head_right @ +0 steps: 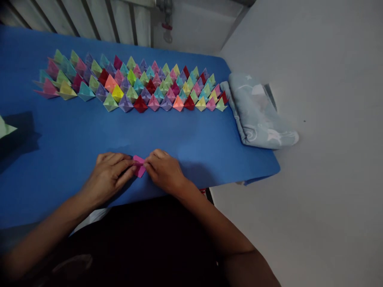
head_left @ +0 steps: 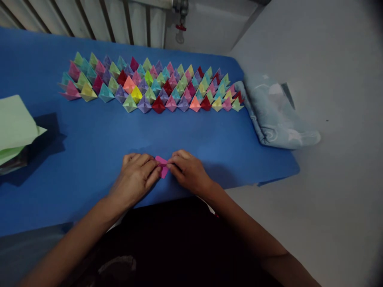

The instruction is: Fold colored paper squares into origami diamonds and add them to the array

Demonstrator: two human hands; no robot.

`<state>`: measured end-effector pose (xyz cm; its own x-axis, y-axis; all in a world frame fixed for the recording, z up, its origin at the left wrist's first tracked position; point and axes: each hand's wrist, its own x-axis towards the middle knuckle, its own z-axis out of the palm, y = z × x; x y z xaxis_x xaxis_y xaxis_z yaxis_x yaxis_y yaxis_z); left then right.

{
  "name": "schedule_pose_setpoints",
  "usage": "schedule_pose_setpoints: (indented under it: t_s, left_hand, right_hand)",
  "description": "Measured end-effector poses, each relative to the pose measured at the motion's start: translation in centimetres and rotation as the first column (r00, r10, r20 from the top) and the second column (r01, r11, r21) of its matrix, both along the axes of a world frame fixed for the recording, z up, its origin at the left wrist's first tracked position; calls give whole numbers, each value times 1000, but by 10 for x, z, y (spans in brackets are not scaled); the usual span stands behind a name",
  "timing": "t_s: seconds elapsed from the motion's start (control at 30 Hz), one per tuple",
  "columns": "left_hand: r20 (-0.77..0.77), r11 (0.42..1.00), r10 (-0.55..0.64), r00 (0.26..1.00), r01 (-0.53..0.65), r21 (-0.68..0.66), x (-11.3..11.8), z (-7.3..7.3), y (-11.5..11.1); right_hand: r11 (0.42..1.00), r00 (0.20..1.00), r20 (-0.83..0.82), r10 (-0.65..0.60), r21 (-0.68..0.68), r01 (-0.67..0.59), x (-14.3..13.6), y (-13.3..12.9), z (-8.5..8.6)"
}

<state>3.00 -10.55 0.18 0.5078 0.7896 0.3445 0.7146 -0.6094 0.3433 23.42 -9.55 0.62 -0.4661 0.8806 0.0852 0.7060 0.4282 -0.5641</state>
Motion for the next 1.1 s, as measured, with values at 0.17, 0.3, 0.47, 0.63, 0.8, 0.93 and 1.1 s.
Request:
schedule_pose_setpoints:
  t_s: [0.17,0.3,0.47,0.63,0.8,0.93,1.1]
  left_hand:
    - [7,995,80,997,-79,-66,5,-1,0]
    - [-23,984,128,992,-130,-126,9,2,2]
    - [-77,958,211,974,-222,-184,15,8,4]
    - [-138,933,269,953,-293,-207,20,11,7]
    - [-149,919,283,948,-312,-240,18,13,9]
    - [-139,917,274,952,-302,-260,15,13,9]
    - [-120,928,289,950,-308,-208,12,8,7]
  right_hand:
    - [998,995,91,-48,-43,52,-7,2,7]
    - [995,989,126,-73,-59,81,-12,2,11]
    - [992,982,164,-92,-69,104,-15,3,14]
    - [989,971,208,-120,-63,136,-19,4,13]
    - [984,959,240,-147,-61,166,-22,3,14]
    - [982,952,258,-162,-48,180,-24,2,16]
    - [980,947,275,-167,-55,189,-25,3,16]
